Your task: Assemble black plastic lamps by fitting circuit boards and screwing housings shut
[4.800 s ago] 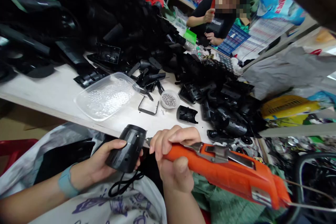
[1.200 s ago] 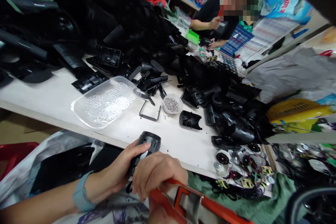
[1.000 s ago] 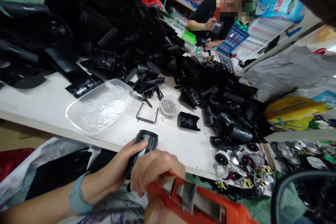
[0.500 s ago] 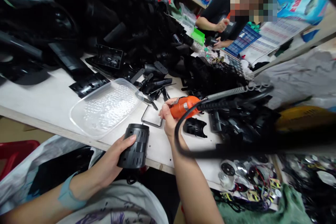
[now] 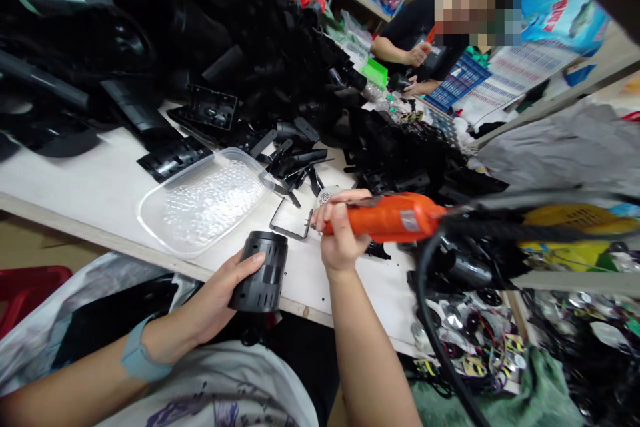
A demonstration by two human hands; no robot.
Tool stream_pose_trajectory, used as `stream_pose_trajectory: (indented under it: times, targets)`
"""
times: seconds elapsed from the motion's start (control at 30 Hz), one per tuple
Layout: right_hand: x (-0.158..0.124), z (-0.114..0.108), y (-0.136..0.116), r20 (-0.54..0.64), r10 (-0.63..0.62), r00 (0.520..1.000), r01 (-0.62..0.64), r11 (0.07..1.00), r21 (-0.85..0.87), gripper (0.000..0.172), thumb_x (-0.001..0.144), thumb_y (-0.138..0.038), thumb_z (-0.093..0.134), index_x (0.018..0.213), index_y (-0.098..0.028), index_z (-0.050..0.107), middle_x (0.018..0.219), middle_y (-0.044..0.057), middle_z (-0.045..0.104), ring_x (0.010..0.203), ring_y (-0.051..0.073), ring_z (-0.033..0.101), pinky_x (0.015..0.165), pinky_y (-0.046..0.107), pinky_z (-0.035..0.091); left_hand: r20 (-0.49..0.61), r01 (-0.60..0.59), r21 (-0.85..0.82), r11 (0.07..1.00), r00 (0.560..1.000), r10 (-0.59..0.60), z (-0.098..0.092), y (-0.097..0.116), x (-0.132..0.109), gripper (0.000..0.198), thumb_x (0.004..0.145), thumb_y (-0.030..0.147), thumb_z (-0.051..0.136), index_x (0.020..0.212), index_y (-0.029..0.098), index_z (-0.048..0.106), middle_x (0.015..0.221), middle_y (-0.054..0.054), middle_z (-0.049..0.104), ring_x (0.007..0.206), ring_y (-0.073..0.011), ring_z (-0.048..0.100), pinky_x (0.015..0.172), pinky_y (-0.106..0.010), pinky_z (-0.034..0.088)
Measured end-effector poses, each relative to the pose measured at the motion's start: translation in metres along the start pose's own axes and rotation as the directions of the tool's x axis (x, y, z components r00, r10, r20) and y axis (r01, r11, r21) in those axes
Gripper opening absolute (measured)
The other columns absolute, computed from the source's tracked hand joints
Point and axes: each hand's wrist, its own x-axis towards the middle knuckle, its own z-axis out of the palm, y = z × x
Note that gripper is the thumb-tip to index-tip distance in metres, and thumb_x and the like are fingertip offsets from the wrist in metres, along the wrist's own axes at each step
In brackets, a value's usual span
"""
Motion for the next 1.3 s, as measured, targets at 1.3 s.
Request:
stream_pose_trajectory:
  times: [1.3]
  targets:
    - [-0.048,0.037,-0.089,0.182,0.017,0.983,-0.038,0.992,0.116,0.032,0.093,-0.057,0.069,0.096,-0.025,0.067,0.063,-0.006,0.052,0.041,0.012,0.049,0.044,0.030,0.047,0.020,-0.146,0.035,0.989,0.989,0.145,0.006,-0.002,-0.005,0.045,0.079,0.051,0.085,0.107,0.020,0.069,0.085,-0.004,0.072,0.077,-0.0211,0.067,0.073,-0.032,0.054]
